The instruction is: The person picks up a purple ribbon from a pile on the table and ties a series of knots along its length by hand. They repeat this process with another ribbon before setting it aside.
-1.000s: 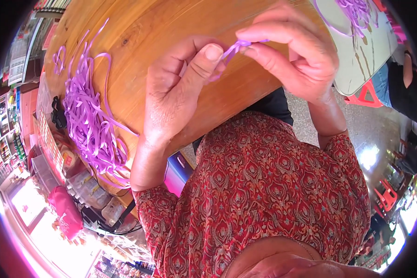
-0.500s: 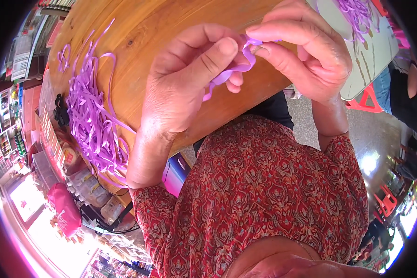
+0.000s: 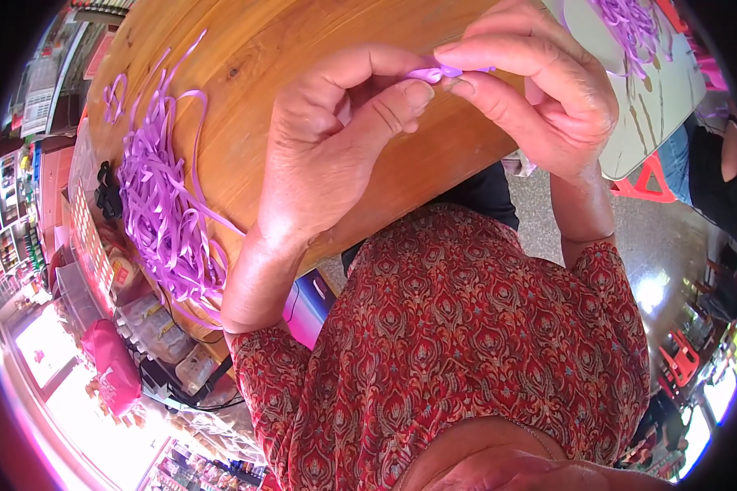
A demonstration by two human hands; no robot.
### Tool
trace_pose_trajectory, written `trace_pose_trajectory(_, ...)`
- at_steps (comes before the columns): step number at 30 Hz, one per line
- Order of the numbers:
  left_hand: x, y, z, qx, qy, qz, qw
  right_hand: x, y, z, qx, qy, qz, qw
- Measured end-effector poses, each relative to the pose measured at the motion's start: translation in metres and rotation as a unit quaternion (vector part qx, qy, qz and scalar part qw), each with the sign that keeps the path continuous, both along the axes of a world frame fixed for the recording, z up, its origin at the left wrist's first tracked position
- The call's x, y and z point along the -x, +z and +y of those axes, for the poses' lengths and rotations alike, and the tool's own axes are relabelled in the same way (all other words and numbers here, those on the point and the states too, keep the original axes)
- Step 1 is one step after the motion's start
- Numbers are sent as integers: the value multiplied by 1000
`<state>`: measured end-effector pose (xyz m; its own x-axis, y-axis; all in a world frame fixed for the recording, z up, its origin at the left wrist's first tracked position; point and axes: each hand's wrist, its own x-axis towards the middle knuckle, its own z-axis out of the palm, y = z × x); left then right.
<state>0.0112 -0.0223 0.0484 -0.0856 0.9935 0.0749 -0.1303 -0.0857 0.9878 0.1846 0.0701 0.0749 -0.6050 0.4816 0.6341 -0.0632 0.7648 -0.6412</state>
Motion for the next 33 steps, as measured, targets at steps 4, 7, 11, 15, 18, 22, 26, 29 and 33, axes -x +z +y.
trace_pose_trajectory(4,-2,5,3,31,7,-5,999,-1,0,-1,-51,-33,-31,998)
trace_pose_trajectory(7,-1,-1,-1,21,49,5,999,44,-49,40,-175,81,193,962)
trace_pose_trajectory(11,3,-8,-5,14,109,-12,994,33,-42,28,-151,134,233,951)
trace_pose_trajectory(15,-3,-11,0,2,146,-96,985,14,-33,14,72,33,-23,997)
trace_pose_trajectory(18,9,-18,-5,38,109,-109,987,39,-54,36,-194,221,311,904)
trace_pose_trajectory(22,10,-16,-4,17,96,-135,986,8,-2,0,112,32,-54,992)
trace_pose_trajectory(26,19,-16,-5,-8,123,-170,978,11,1,2,242,37,2,970)
trace_pose_trajectory(29,28,-14,-3,-21,134,-171,976,17,-6,3,303,62,71,948)
trace_pose_trajectory(33,29,-11,-4,-19,170,-147,974,22,-21,8,389,104,174,899)
